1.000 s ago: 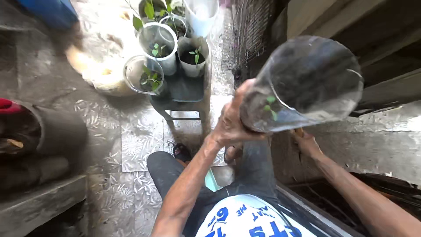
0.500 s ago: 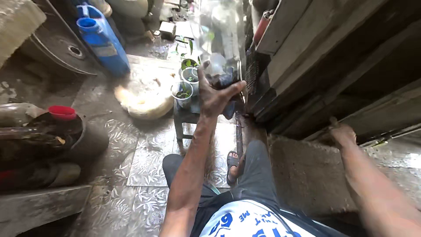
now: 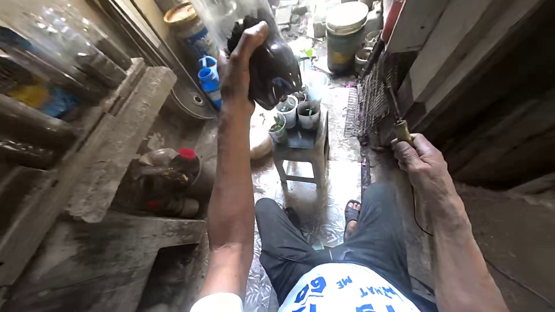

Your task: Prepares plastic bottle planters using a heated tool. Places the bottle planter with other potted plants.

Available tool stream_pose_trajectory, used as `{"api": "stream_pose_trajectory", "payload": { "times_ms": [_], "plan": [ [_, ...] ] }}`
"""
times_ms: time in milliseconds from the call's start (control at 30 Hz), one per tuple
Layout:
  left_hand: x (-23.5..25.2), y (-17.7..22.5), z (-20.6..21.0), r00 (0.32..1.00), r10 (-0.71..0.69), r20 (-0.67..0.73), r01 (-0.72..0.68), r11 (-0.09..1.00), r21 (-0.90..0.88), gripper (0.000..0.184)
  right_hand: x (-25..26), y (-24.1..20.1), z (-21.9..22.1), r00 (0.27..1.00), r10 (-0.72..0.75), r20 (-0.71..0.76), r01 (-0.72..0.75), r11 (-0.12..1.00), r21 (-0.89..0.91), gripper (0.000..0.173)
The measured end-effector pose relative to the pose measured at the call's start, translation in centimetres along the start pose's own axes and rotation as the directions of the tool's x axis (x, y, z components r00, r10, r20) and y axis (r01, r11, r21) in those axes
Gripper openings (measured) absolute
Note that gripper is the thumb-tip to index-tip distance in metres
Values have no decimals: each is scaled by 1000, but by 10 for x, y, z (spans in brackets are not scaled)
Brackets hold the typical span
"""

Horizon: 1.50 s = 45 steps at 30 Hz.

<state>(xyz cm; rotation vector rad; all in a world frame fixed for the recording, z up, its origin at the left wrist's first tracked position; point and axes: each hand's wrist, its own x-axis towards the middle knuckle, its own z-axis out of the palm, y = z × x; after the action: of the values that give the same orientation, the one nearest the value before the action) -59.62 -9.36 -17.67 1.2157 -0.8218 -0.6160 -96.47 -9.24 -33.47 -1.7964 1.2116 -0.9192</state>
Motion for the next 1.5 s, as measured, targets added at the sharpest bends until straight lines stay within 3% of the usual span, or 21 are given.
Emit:
{"api": "stream_pose_trajectory", "payload": {
  "times_ms": [133, 233, 367, 467, 1000, 1267, 1500],
  "plan": [
    [-6, 20, 6, 999, 24, -27, -24, 1000, -10, 37, -10, -20, 10, 992, -112, 65, 112, 994, 1, 32],
    [-7, 24, 7, 998, 58, 34, -57, 998, -38, 28, -16, -36, 20, 968, -234, 86, 233, 972, 21, 32],
    [-8, 20, 7, 990, 80, 116, -71, 994, -81, 26, -24, -56, 32, 926, -364, 100, 359, 931, 64, 28],
    [-12, 20, 8, 992, 72, 101, -66, 995, -70, 25, -25, -63, 42, 904, -414, 107, 408, 910, 70, 30],
    [-16, 10, 2, 998, 55, 16, -53, 996, -65, 24, -32, -70, 55, 911, -396, 116, 373, 910, 179, 27],
    [-19, 3, -4, 990, 86, 111, -73, 990, -118, 25, -35, -73, 50, 964, -260, 58, 247, 955, 163, 29],
    [-19, -7, -11, 986, 88, 143, -55, 974, -220, 30, -37, -75, 49, 958, -275, 83, 250, 941, 230, 28]
  ]
}}
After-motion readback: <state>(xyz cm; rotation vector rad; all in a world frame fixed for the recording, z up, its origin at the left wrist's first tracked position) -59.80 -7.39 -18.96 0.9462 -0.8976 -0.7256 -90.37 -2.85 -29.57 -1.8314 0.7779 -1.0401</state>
